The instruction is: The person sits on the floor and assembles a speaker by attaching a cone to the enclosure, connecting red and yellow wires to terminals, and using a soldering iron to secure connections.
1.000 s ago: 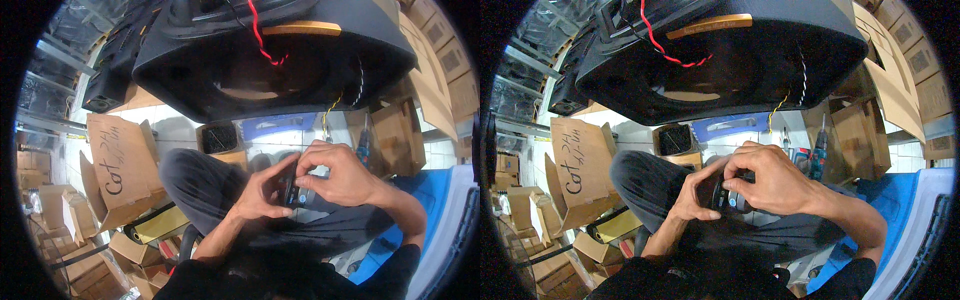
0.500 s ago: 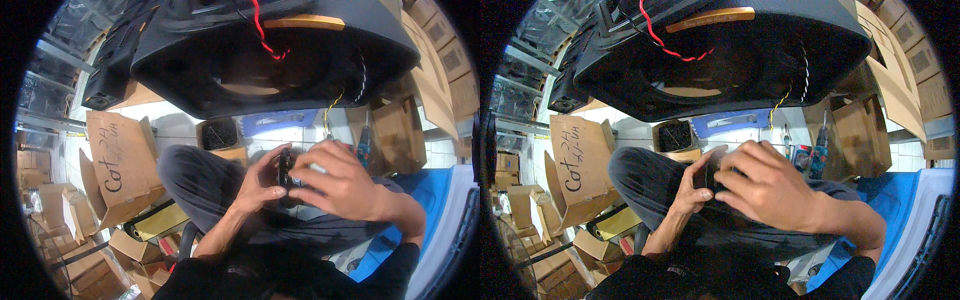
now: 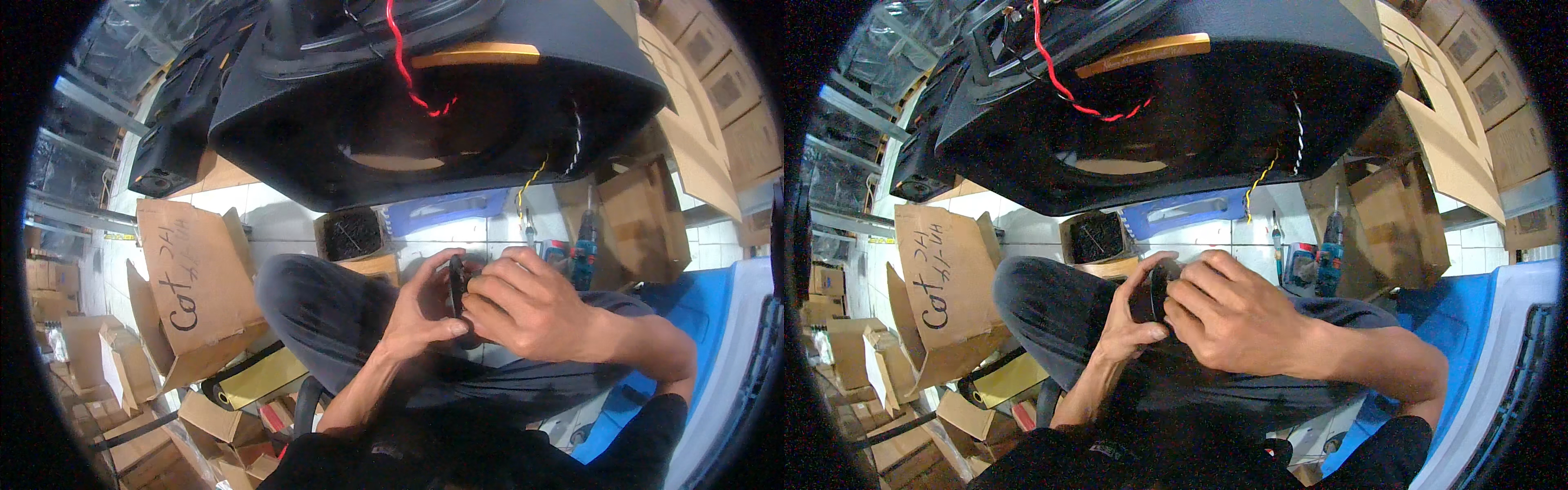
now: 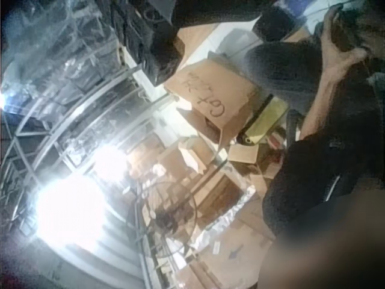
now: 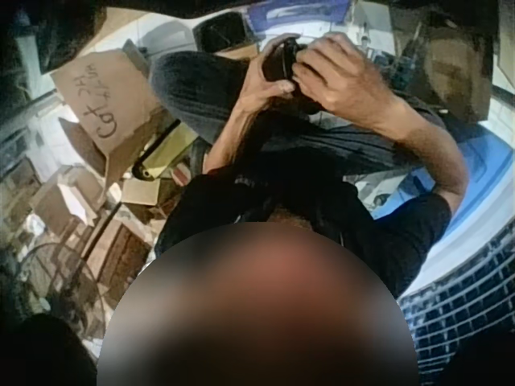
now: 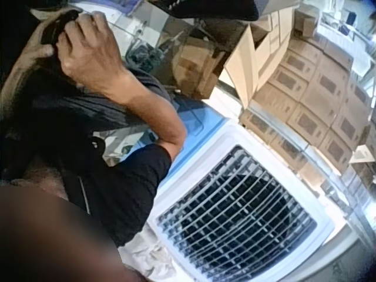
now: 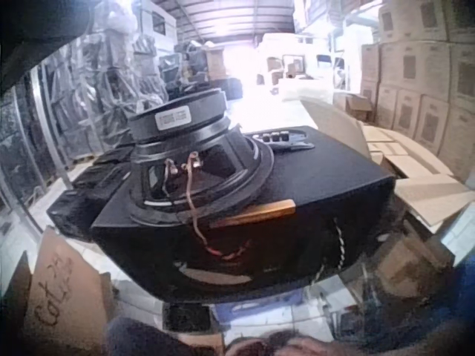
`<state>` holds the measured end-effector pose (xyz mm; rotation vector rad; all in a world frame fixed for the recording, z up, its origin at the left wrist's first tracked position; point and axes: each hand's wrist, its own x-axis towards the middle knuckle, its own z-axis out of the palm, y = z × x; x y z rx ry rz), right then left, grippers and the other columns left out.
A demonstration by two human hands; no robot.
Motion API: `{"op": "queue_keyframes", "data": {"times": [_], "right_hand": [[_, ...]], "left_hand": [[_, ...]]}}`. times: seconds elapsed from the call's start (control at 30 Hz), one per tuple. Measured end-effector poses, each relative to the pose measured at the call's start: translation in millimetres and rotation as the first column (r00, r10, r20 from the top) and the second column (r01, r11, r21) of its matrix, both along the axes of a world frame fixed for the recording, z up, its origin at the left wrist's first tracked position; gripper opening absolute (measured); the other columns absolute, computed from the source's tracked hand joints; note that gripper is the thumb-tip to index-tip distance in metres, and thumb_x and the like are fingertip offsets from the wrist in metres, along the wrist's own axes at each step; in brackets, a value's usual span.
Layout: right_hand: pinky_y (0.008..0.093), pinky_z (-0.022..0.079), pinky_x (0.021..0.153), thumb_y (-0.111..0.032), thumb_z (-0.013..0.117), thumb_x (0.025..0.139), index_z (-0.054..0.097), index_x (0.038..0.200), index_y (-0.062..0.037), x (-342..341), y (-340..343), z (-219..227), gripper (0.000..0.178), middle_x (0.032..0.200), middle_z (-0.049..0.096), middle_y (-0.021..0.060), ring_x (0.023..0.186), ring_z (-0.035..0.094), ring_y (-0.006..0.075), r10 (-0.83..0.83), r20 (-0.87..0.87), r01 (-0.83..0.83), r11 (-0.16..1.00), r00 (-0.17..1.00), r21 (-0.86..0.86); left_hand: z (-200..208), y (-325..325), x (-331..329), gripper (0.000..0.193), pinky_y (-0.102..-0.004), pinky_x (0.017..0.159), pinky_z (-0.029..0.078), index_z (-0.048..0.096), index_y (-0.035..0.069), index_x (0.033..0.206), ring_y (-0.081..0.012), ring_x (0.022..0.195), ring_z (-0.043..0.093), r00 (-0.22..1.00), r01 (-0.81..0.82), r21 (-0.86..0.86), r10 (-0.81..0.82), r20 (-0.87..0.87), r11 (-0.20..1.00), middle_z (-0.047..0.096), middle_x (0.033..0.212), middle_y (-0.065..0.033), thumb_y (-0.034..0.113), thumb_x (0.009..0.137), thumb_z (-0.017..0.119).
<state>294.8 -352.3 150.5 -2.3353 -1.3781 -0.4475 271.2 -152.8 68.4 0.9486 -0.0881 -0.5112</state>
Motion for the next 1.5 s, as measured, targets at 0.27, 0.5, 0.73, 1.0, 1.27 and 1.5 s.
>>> {"op": "queue_keyframes", "data": {"times": [0.27,0.5,0.73,1.0,1.27,1.5], "right_hand": [[0.0415,0.05,0.084,-0.013,0.065,0.068,0.066,0.079,0.0033,-2.8,-0.6,-7.7,0.02,0.085,0.06,0.0116,0.084,0.059,0.027,0.089,0.099,-0.093,0.995,0.991,0.038],[0.0408,0.05,0.084,-0.011,0.068,0.071,0.065,0.085,0.0025,0.3,2.1,-15.1,0.02,0.089,0.061,0.0123,0.087,0.061,0.0277,0.062,-0.099,-0.045,0.986,0.993,0.162],[0.0429,0.05,0.091,-0.027,0.077,0.082,0.066,0.113,0.0036,16.9,-10.5,6.0,0.045,0.112,0.064,0.0164,0.106,0.061,0.0323,-0.114,-0.192,0.121,0.992,0.975,0.022],[0.0446,0.046,0.105,-0.042,0.082,0.081,0.049,0.141,0.0051,18.6,-25.0,25.6,0.083,0.137,0.055,0.0246,0.124,0.055,0.0397,-0.121,-0.564,0.144,0.99,0.817,-0.004],[0.0448,0.053,0.096,-0.04,0.082,0.081,0.046,0.139,0.0057,8.6,-13.3,19.0,0.082,0.126,0.058,0.0241,0.114,0.061,0.0407,-0.057,-0.532,0.075,0.997,0.845,0.012],[0.0422,0.058,0.086,-0.03,0.081,0.08,0.054,0.125,0.0079,4.1,-14.2,11.6,0.064,0.118,0.059,0.0238,0.103,0.065,0.0396,-0.099,-0.479,0.145,0.987,0.872,0.061]], "left_hand": [[18.4,-7.5,-0.8,0.112,-0.0327,0.106,0.041,0.043,-0.002,0.148,-0.0191,0.12,0.057,0.998,-0.051,0.12,0.055,-0.025,0.991,0.058,0.13,-0.0098,0.046,0.06,0.092],[13.7,-3.1,0.7,0.108,-0.0331,0.105,0.043,0.04,-0.003,0.15,-0.0204,0.12,0.057,1.0,-0.028,0.115,0.029,-0.006,0.993,0.058,0.131,-0.0108,0.039,0.064,0.089],[2.2,6.0,3.3,0.099,-0.0385,0.108,0.042,0.033,0.002,0.156,-0.028,0.127,0.053,0.999,-0.039,0.077,0.038,0.016,0.996,0.051,0.142,-0.0182,0.033,0.076,0.082],[4.5,7.4,1.9,0.111,-0.038,0.105,0.046,0.033,0.003,0.156,-0.0284,0.124,0.057,0.98,-0.091,-0.034,0.084,-0.179,0.995,0.056,0.135,-0.0166,0.054,0.069,0.077],[0.5,-2.6,-2.1,0.107,-0.0403,0.106,0.048,0.035,0.001,0.154,-0.0277,0.125,0.058,0.98,-0.088,-0.208,0.048,-0.192,0.974,0.055,0.138,-0.0154,0.054,0.07,0.077],[6.0,-2.5,-3.6,0.094,-0.0431,0.104,0.047,0.041,0.001,0.15,-0.0282,0.124,0.058,0.976,-0.091,-0.024,0.084,-0.2,0.996,0.054,0.14,-0.0151,0.059,0.081,0.067]]}}
